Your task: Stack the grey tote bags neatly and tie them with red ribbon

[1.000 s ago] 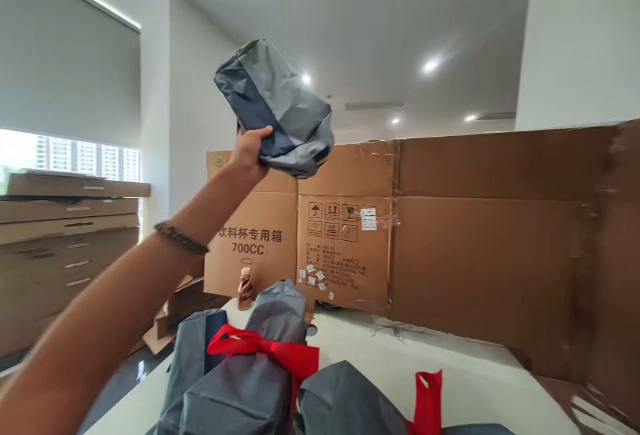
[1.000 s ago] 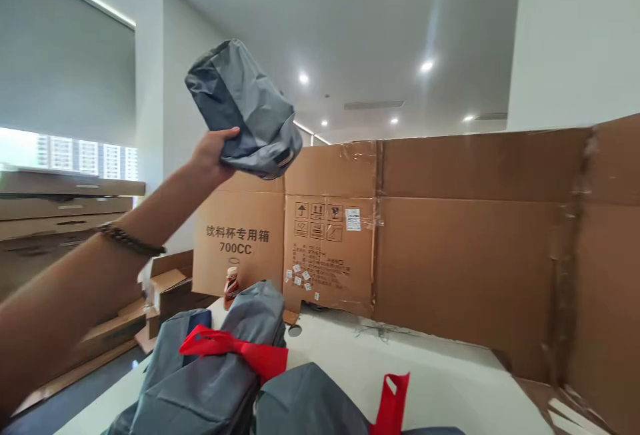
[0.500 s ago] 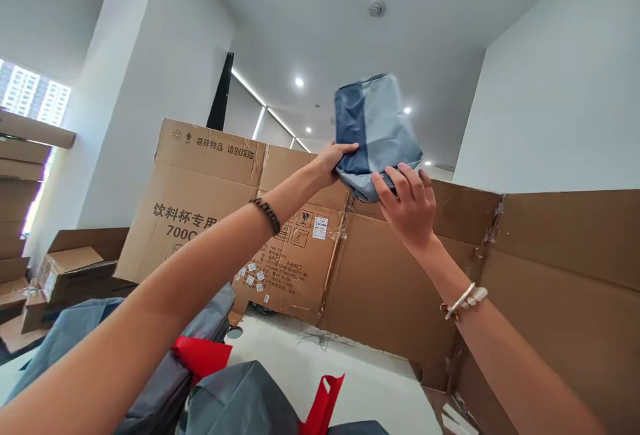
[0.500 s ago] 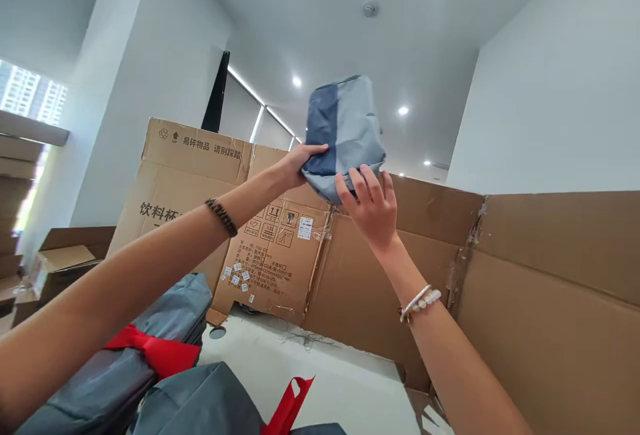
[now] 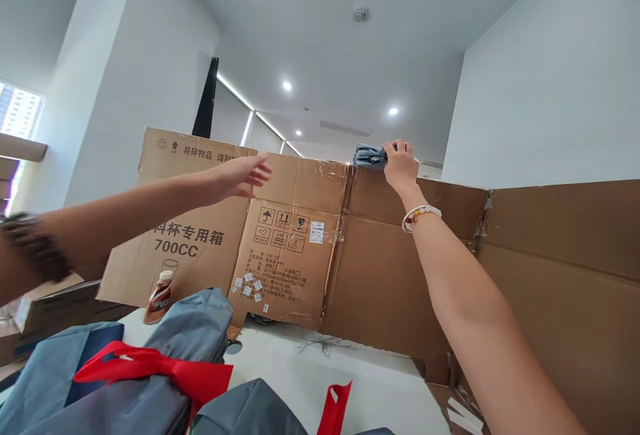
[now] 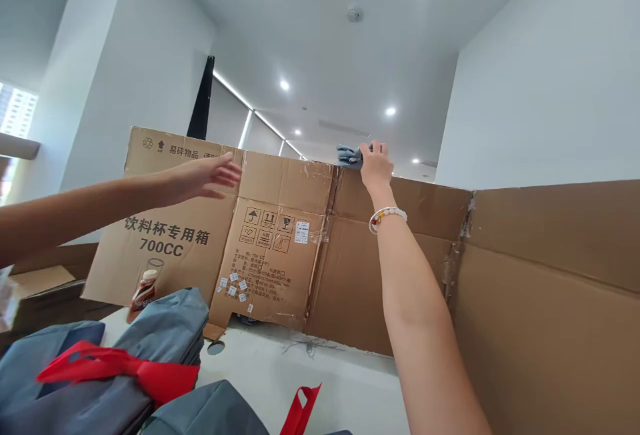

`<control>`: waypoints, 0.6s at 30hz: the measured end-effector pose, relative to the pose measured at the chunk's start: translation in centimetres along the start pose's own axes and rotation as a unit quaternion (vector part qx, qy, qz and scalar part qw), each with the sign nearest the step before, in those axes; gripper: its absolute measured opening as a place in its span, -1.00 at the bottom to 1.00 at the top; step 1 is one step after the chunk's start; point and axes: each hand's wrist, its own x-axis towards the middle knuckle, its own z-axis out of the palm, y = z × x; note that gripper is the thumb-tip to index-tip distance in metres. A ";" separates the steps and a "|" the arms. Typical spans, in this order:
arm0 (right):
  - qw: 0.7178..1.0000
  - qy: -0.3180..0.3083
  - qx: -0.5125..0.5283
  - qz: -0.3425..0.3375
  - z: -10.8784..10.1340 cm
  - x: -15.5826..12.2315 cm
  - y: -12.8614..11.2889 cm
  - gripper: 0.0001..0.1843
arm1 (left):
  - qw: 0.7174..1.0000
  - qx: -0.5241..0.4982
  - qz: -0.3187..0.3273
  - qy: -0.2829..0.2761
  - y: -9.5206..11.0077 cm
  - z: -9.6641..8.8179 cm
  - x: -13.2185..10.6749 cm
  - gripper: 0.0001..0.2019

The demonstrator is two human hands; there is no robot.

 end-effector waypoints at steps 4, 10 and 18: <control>1.000 0.009 0.017 0.013 0.9 0.1 -0.5 -0.37 | 0.995 0.078 -0.051 0.040 -3.2 -6.1 -2.9 -0.67; 0.998 0.053 0.006 0.036 0.7 0.3 -1.0 -0.28 | 0.987 0.013 -0.129 0.097 -7.1 -9.9 -2.9 -0.75; 0.998 0.033 -0.037 0.048 -0.7 1.1 -1.5 -0.34 | 0.990 0.055 -0.111 0.068 -7.0 -8.0 -3.4 -0.81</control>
